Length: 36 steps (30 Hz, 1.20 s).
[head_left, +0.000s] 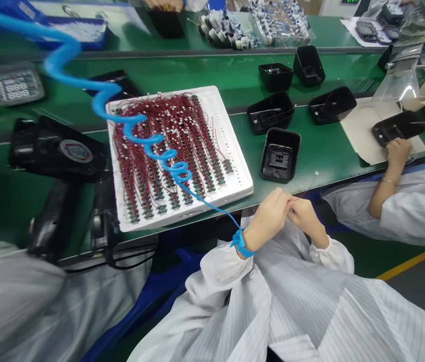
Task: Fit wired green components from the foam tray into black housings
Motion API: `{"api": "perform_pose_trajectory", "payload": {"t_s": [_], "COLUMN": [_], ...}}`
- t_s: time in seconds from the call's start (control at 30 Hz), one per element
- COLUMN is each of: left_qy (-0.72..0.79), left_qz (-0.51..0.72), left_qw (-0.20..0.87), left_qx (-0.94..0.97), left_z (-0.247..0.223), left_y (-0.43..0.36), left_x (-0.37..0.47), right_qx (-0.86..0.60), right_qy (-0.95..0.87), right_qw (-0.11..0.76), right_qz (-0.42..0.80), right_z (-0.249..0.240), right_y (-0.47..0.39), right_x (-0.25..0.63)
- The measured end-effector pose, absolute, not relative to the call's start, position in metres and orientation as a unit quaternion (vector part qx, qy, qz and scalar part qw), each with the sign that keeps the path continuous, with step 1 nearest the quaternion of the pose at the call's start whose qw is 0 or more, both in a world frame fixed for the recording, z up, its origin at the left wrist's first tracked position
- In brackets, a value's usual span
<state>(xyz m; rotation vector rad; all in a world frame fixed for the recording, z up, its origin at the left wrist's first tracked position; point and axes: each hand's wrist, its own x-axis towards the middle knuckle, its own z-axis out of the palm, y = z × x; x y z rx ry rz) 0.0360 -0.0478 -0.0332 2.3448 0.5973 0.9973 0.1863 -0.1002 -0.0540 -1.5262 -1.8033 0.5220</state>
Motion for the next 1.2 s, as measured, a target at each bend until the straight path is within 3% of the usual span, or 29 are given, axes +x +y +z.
{"api": "perform_pose_trajectory", "payload": {"t_s": [0.17,0.33,0.5,0.7,0.8,1.2], "left_qy": [0.274,0.295,0.365,0.478,0.49,0.496], "left_qz": [0.4,0.361,0.337,0.3,0.292,0.258], "left_qw": [0.243,0.404,0.498,0.576,0.593,0.373], "left_qx": [0.84,0.787,0.711,0.591,0.567,0.74], "left_z": [-0.044,-0.057,-0.067,-0.069,-0.068,-0.093], "left_y": [-0.05,-0.045,-0.041,-0.03,-0.022,-0.032], "left_x": [0.035,0.03,0.033,0.063,0.077,0.073], "right_qx": [-0.612,-0.627,-0.626,-0.729,-0.75,-0.715], "right_qy": [-0.573,-0.383,-0.413,-0.547,-0.568,-0.681], "right_qw": [0.47,0.543,0.48,0.377,0.327,0.09], "right_qz": [0.275,0.406,0.455,0.164,0.086,0.131], "right_z": [-0.048,-0.043,-0.042,-0.045,-0.047,-0.037], "right_y": [-0.099,-0.091,-0.08,-0.074,-0.066,0.01], "right_x": [0.198,0.203,0.206,0.196,0.2,0.221]}}
